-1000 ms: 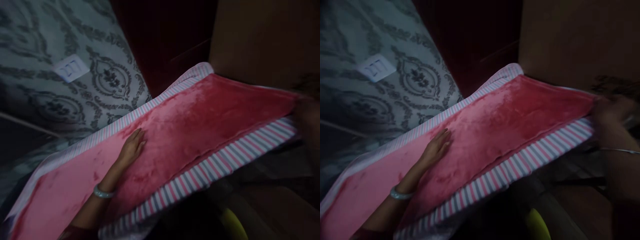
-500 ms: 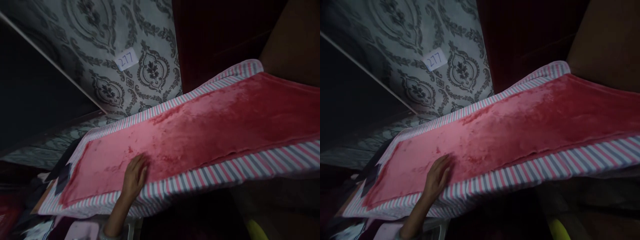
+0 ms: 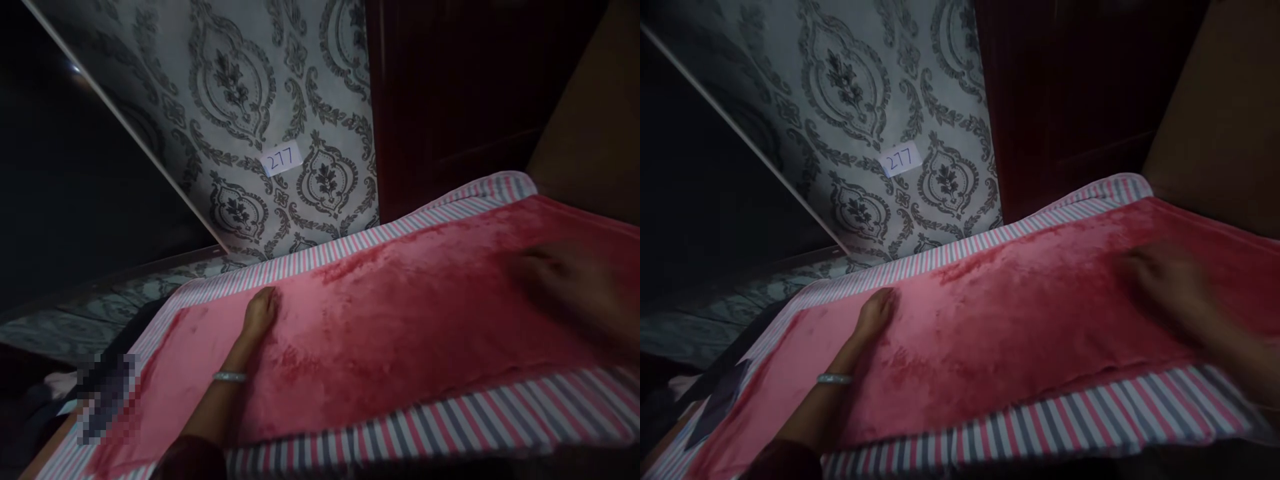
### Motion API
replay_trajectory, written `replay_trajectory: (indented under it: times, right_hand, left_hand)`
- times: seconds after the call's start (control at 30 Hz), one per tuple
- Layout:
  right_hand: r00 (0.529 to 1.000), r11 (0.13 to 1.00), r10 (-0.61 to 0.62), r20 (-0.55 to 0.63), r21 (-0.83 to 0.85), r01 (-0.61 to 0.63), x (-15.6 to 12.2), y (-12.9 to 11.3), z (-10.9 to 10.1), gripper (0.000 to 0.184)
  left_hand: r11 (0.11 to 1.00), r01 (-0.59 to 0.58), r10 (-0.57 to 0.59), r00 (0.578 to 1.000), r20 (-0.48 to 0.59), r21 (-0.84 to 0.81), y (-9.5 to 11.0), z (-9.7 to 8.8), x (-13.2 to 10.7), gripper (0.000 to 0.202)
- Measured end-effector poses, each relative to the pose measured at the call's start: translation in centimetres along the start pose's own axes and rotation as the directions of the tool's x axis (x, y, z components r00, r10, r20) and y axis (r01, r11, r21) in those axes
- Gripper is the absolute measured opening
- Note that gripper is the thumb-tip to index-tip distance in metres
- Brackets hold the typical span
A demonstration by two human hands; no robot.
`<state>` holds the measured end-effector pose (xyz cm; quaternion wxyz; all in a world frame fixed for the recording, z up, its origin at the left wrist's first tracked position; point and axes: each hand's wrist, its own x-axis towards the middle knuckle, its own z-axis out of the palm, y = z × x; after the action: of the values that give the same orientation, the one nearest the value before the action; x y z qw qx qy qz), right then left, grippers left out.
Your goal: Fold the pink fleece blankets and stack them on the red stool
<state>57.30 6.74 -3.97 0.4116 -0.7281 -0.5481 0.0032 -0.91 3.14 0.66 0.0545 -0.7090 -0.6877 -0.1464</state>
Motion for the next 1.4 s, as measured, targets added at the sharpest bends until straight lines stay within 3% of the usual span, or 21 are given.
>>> replay_trajectory:
  times: [0.03,0.07,0.17,0.3,0.47,0.6,0.8,0.93,1.03,1.2,1.3,1.4]
  right_hand:
    - [0.987,0.990,-0.134,0.089,0.062,0.128,-0.2,-2.0,1.1,0.006]
    - [0.945,0.955,-0.282,0.168,0.138,0.261,-0.4,-4.3,2.5,0.010]
    - [0.756,0.801,-0.593,0.277,0.296,0.520,-1.3,-12.1,7.7,0.021]
    - [0.632,0.726,-0.688,0.356,0.324,0.607,-2.1,-20.4,14.0,0.033]
    - [0.583,0.749,-0.636,0.505,0.223,0.624,-3.0,-25.1,18.0,0.039]
    - [0.577,0.737,-0.608,0.545,0.116,0.666,-3.2,-26.5,18.7,0.020]
    - [0.660,0.770,-0.556,0.506,0.014,0.638,-2.3,-27.3,20.6,0.024]
    - [0.646,0.796,-0.501,0.575,0.015,0.605,-2.0,-26.9,22.2,0.024]
    - [0.629,0.804,-0.494,0.601,0.039,0.594,-1.8,-26.6,22.1,0.025]
    - [0.600,0.765,-0.583,0.548,0.123,0.632,-2.0,-24.7,19.0,0.036]
    - [0.548,0.702,-0.662,0.512,0.167,0.692,-3.5,-22.4,15.3,0.043]
    - [0.514,0.677,-0.662,0.545,0.141,0.723,-5.6,-19.5,11.2,0.055]
  left_hand:
    - [1.000,-0.005,0.005,1.000,0.000,0.001,-0.3,0.1,0.9,0.039]
    - [1.000,-0.014,0.014,1.000,0.001,0.000,-0.6,0.3,1.8,0.039]
    - [0.999,-0.040,0.040,0.999,0.022,0.001,-1.1,0.9,3.8,0.037]
    - [0.997,-0.076,0.076,0.994,0.076,-0.002,-1.5,1.8,5.6,0.032]
    - [0.992,-0.122,0.124,0.984,0.128,-0.021,-1.5,2.3,6.4,0.022]
    - [0.998,-0.067,0.068,0.994,0.089,-0.015,-1.4,2.4,6.7,0.026]
    - [0.999,0.028,-0.029,0.996,0.082,0.022,-1.7,3.3,8.4,0.028]
    - [1.000,0.004,-0.008,0.986,0.165,0.027,-1.9,4.7,9.1,0.026]
    - [0.999,0.003,-0.010,0.982,0.187,0.038,-1.8,5.1,9.2,0.029]
    - [1.000,-0.011,0.005,0.971,0.240,0.026,-1.8,4.2,9.3,0.036]
    - [0.999,-0.025,0.018,0.973,0.232,0.025,-2.0,3.3,8.9,0.044]
    - [0.993,-0.076,0.059,0.983,0.177,0.091,-1.1,2.2,7.4,0.055]
